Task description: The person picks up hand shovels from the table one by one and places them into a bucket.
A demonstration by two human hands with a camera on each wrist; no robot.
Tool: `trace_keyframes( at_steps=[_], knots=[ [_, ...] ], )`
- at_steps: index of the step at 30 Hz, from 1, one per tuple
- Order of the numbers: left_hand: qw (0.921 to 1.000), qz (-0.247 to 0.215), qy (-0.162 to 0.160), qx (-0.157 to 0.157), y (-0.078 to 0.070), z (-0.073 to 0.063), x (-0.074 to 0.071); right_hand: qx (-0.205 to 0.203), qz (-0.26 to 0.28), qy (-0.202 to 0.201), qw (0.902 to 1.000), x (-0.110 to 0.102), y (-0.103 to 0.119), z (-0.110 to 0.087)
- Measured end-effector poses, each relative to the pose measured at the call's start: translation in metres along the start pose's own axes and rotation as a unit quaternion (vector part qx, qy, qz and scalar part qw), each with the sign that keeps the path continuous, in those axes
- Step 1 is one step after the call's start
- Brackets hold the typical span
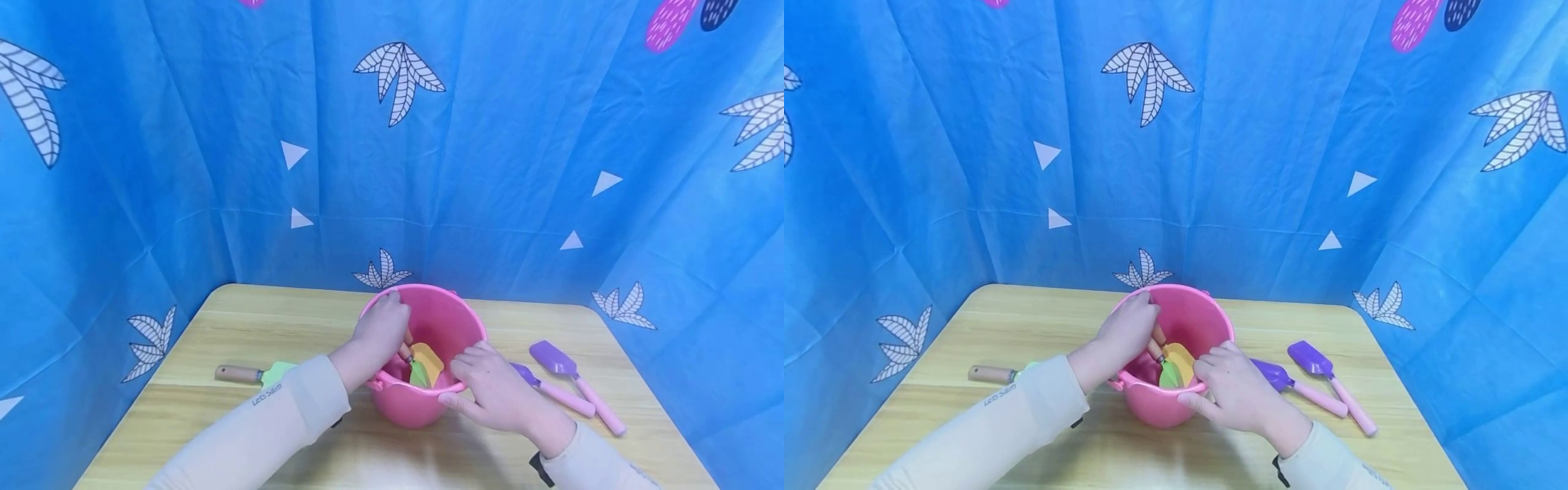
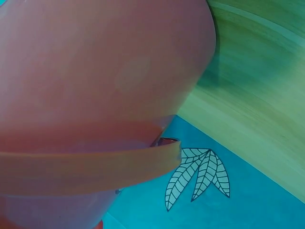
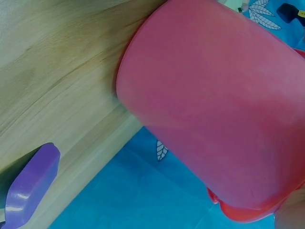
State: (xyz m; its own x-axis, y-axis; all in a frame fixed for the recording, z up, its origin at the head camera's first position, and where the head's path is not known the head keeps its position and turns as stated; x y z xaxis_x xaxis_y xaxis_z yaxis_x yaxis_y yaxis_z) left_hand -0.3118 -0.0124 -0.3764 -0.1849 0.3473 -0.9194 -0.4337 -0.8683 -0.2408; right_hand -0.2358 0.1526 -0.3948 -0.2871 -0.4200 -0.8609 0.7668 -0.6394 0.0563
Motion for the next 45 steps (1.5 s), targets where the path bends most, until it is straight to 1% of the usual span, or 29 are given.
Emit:
trace_keyframes(
  at_steps=[12, 24, 33, 39, 45],
  knots=[
    [0.9999, 0.011, -0.013, 0.002, -0.0006, 0.0005, -0.002, -0.001, -0.002, 0.0, 1.0, -0.0008, -0.0005, 0.0003],
    [0.9983, 0.034, -0.046, 0.009, -0.001, 0.0002, -0.0047, -0.005, -0.002, -0.006, 1.0, -0.0001, -0.0019, -0.0009],
    [0.9989, 0.026, -0.04, -0.001, 0.001, 0.0006, -0.002, -0.007, -0.002, -0.007, 0.9999, 0.0008, -0.0024, -0.0015],
    [0.9991, 0.019, -0.037, -0.007, 0.0008, 0.0012, -0.0029, -0.003, -0.001, -0.004, 1.0, -0.0004, -0.0015, -0.0015],
    [0.9988, 0.016, -0.043, -0.015, 0.0022, 0.0024, -0.005, 0.003, 0.004, -0.002, 1.0, -0.0008, -0.0012, -0.0008]
  ],
)
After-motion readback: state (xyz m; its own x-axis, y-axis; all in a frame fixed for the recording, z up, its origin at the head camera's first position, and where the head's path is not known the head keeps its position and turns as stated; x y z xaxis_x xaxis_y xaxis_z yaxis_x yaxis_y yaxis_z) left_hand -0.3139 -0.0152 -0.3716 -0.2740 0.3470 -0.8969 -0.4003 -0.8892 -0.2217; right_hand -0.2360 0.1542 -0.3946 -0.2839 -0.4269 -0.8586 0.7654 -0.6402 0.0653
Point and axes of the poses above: each hand's wrist, its own z-axis towards the middle knuckle, its own x-axis out of the palm, y = z × x, the point moved 5 cm from there along z, towards the middle knuckle, and after that the axes turned 9 degrees about -y, right-handed, at the moved point
